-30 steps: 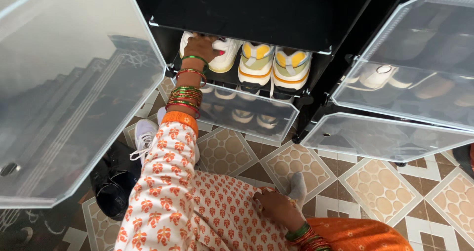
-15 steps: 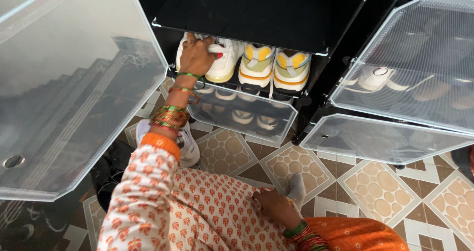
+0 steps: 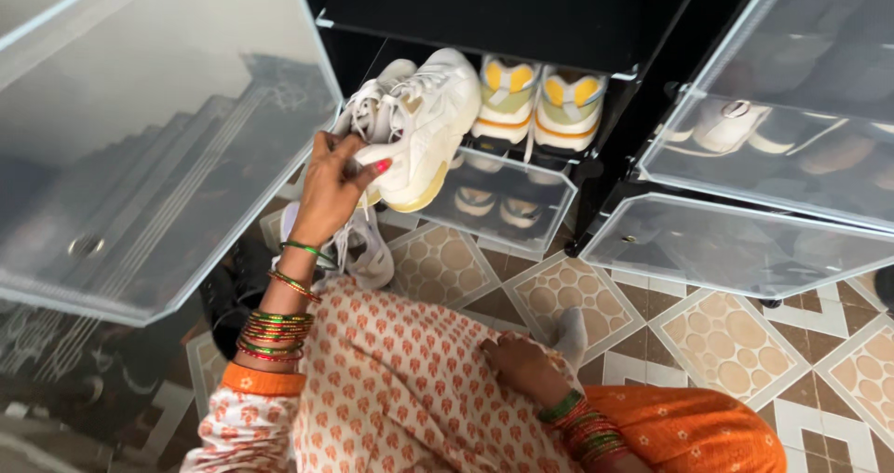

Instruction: The person removes several pairs of shoes from a transparent shoe cabinet and places them on the floor. Then, using a cloth, the person wipes the interior shelves of the cabinet.

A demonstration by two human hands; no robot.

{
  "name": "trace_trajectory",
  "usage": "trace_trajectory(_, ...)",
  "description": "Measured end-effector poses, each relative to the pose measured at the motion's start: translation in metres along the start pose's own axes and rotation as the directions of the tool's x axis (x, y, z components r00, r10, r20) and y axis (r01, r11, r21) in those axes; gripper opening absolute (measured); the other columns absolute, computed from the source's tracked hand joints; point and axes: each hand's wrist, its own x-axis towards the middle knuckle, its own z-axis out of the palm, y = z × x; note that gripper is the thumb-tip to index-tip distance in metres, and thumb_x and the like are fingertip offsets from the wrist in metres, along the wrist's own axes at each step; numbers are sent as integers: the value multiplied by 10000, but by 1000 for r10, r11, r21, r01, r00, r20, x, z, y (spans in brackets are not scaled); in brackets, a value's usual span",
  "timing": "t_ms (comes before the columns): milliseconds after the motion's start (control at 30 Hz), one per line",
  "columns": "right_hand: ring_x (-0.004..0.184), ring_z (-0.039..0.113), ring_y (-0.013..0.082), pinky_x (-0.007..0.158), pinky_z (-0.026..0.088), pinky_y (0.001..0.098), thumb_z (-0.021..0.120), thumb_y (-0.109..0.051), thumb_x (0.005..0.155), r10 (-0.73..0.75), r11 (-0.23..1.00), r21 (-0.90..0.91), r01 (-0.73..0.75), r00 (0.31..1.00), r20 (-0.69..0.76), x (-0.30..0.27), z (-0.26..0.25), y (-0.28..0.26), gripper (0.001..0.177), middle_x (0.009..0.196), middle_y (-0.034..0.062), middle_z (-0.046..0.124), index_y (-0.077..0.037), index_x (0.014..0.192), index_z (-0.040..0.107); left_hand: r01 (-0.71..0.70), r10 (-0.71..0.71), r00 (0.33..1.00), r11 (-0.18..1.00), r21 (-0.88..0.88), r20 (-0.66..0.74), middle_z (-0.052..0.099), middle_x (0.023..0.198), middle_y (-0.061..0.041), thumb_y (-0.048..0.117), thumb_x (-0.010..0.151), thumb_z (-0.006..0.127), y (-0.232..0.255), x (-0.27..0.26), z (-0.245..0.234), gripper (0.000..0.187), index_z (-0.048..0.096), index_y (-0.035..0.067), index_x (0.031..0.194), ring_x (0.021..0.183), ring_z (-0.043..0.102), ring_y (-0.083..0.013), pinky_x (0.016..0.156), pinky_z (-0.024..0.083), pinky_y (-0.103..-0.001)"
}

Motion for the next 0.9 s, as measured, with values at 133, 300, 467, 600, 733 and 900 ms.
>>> trace_trajectory(133, 1057, 618, 374, 827, 524, 500, 779, -71, 692, -7, 998, -65, 3, 998, -67, -7, 11, -4, 587, 1005, 154, 665, -115, 1248, 596, 173, -172, 967, 985, 11, 189, 520, 1270, -85, 198, 894, 742, 13, -28, -22, 302, 688, 121, 1181, 869, 704, -247, 792, 619, -364)
trace_trajectory(300, 941, 670, 359, 781, 551, 478, 769, -84, 748, 19, 998, -66, -19, 1000, 4, -6, 33, 10, 605, 980, 149, 668, -107, 1314, 555, -244, 223, 943, 968, 56, 248, 526, 1306, -141, 124, 846, 774, 13, -65, -33, 305, 723, 79, 1144, 1187, 616, -310, 1026, 545, -384)
trace_trajectory(467, 946, 690, 359, 775, 568, 467, 793, -79, 738, 101, 986, -144, -88, 992, 82, 0, 43, 1, 636, 1098, 159, 653, -144, 1321, 549, -402, 361, 841, 915, 20, 403, 524, 1278, -151, 102, 809, 786, 21, -85, -28, 364, 720, 69, 1166, 1284, 528, -334, 1130, 443, -429)
trace_trajectory(600, 953, 710, 355, 853, 553, 479, 765, -45, 765, 130, 972, -205, -112, 989, 77, 3, 43, -7, 572, 1132, 176, 650, -128, 1290, 554, -413, 343, 803, 910, 40, 488, 471, 1388, -225, 48, 795, 754, 21, -87, -18, 426, 690, 48, 1217, 1298, 504, -372, 1099, 433, -426)
trace_trajectory(733, 952, 700, 370, 882, 537, 508, 757, -57, 781, 123, 977, -183, -107, 990, 75, -1, 43, -6, 559, 1093, 162, 667, -120, 1293, 540, -494, 363, 781, 857, 147, 509, 523, 1310, -180, 31, 780, 727, 8, -89, -25, 465, 682, 39, 1242, 1291, 531, -355, 1123, 439, -411)
trace_trajectory(900, 870, 700, 392, 972, 519, 540, 827, -83, 638, -43, 992, -123, 32, 995, -89, -8, 40, -2, 613, 971, 184, 664, -73, 1188, 557, -417, 303, 844, 889, 186, 442, 538, 1251, -222, 51, 720, 741, -14, -96, -72, 488, 690, -1, 1202, 1228, 532, -397, 1056, 449, -437)
